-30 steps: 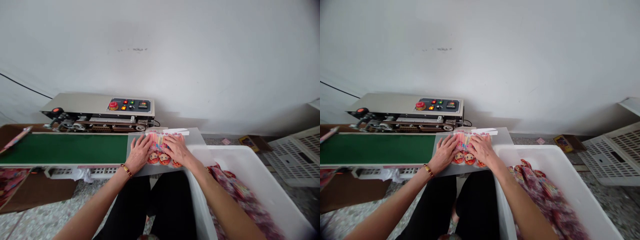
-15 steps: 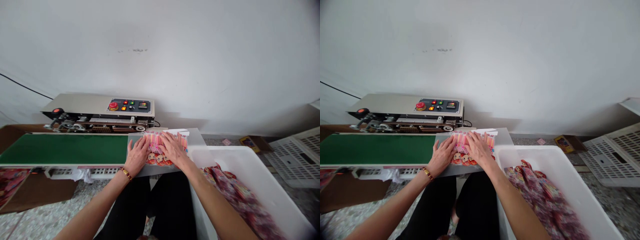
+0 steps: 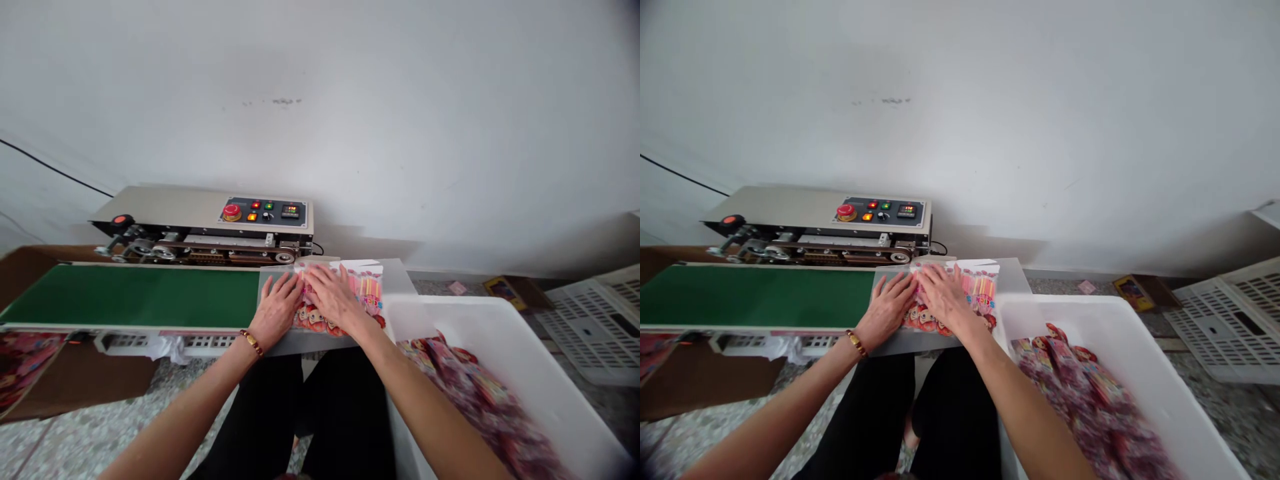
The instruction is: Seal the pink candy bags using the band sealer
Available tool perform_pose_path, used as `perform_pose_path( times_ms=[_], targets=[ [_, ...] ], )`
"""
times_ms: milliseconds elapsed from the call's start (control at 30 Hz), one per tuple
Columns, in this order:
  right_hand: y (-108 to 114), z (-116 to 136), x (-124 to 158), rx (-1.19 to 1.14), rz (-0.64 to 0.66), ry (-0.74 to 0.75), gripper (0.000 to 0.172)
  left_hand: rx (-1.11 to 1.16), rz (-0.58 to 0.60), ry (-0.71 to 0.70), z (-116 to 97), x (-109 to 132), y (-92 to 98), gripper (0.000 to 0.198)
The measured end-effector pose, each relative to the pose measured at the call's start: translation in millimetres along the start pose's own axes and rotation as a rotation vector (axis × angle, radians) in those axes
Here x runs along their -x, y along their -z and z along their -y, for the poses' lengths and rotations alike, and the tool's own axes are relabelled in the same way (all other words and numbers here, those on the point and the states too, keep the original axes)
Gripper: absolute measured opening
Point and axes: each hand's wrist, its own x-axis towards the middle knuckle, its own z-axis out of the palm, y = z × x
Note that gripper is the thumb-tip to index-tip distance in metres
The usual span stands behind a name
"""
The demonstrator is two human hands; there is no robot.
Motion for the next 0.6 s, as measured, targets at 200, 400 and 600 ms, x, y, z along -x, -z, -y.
perform_pose_path(
  times_ms=[200,400,600],
  targets=[
    [-4.4,-10.8,8.6,0.034,0.050,-0.081,0.036,-0.009,-0.025,0.075,0.4,2.3,4.2,0.040],
    [0.3,-9.9,12.4,0.036,0.008,-0.100,0.036,0.065,-0.009,-0.040,-6.2,-11.0,1.9,0.041],
    [-6.4,-7.1,11.1,0.008,0.027,0.006,0.040,0.084,0.046,-0.104,5.3,-15.0,-8.0,0.043]
  ],
)
